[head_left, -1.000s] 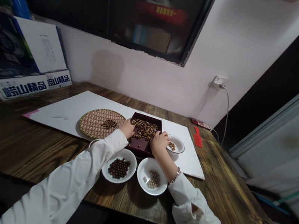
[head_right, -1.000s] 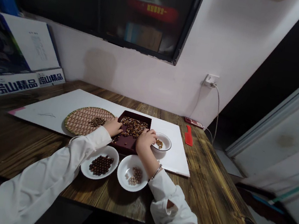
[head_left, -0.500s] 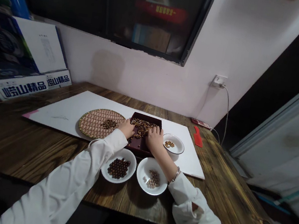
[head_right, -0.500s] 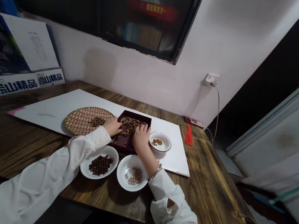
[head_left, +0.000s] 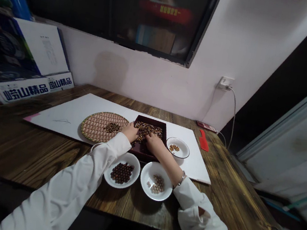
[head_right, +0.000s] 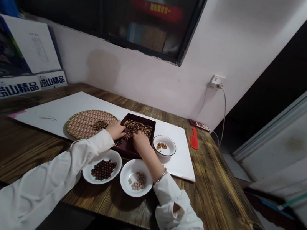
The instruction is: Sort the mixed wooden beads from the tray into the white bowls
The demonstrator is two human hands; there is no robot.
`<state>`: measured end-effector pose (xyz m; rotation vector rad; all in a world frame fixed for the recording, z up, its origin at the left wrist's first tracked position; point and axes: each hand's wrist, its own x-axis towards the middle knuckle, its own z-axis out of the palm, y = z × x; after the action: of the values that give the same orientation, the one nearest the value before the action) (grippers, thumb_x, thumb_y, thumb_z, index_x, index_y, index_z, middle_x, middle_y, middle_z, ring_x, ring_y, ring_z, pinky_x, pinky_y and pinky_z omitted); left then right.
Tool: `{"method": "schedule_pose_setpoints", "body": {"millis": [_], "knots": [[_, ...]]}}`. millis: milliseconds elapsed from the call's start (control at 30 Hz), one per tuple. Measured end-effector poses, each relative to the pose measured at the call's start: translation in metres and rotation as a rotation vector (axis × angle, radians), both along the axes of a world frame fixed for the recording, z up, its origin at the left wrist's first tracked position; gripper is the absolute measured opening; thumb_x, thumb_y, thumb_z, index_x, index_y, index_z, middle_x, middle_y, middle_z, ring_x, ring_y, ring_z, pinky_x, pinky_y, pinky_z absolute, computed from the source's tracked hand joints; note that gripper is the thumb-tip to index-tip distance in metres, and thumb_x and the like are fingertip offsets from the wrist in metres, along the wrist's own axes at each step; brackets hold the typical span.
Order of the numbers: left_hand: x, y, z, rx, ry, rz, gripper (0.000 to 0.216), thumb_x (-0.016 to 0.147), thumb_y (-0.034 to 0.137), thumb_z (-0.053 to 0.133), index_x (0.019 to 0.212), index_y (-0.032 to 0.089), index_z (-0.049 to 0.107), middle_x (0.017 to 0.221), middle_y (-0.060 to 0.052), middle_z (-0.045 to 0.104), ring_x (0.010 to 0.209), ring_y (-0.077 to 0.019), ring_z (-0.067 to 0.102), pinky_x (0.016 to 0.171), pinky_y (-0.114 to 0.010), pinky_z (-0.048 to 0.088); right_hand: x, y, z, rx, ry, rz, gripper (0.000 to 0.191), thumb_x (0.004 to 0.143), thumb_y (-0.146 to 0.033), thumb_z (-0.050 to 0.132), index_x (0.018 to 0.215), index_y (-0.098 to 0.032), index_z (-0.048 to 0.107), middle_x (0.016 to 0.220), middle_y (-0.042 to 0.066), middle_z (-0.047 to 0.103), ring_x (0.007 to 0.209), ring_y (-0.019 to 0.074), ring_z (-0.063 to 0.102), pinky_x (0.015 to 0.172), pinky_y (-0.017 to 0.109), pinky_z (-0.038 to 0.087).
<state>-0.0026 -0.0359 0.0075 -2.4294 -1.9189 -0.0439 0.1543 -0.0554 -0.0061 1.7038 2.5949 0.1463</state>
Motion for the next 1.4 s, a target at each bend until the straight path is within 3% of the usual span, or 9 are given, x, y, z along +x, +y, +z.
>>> {"method": "schedule_pose_setpoints", "body": {"millis": [1033, 1267, 1400], "knots": [[-0.0009, 0.0034, -0.0032, 0.011, 0.003, -0.004, 0.040, 0.094, 0.033, 0.050, 0.124, 0.013, 0.068, 0.130, -0.022, 0.056, 0.127, -0.0335, 0.052, 0.102, -0.041, 0.045, -0.0024, 0.0039, 0.0002, 0.017, 0.068, 0.071, 0.028, 0.097, -0.018, 0.050, 0.118, -0.006, 0.064, 0.117, 0.018, 0.069, 0.113, 0.0265, 0.063, 0.095, 0.032, 0.047], [0.0009, 0.0010, -0.0026, 0.015, -0.003, 0.000, 0.055, 0.095, 0.054, 0.048, 0.123, 0.012, 0.069, 0.131, -0.024, 0.056, 0.125, -0.0358, 0.053, 0.101, -0.042, 0.045, -0.0024, 0.0046, 0.0018, 0.038, 0.141, 0.079, 0.023, 0.099, -0.020, 0.050, 0.113, -0.010, 0.065, 0.116, 0.015, 0.070, 0.110, 0.0235, 0.064, 0.092, 0.031, 0.046], [0.0015, -0.0005, -0.0037, 0.017, 0.013, 0.007, 0.055, 0.095, 0.053, 0.047, 0.125, 0.012, 0.068, 0.132, -0.024, 0.054, 0.126, -0.0352, 0.052, 0.102, -0.041, 0.043, -0.0027, 0.0046, 0.0043, 0.066, 0.186, 0.064, 0.021, 0.098, -0.023, 0.054, 0.113, -0.011, 0.064, 0.114, 0.015, 0.071, 0.111, 0.0241, 0.064, 0.091, 0.032, 0.045]]}}
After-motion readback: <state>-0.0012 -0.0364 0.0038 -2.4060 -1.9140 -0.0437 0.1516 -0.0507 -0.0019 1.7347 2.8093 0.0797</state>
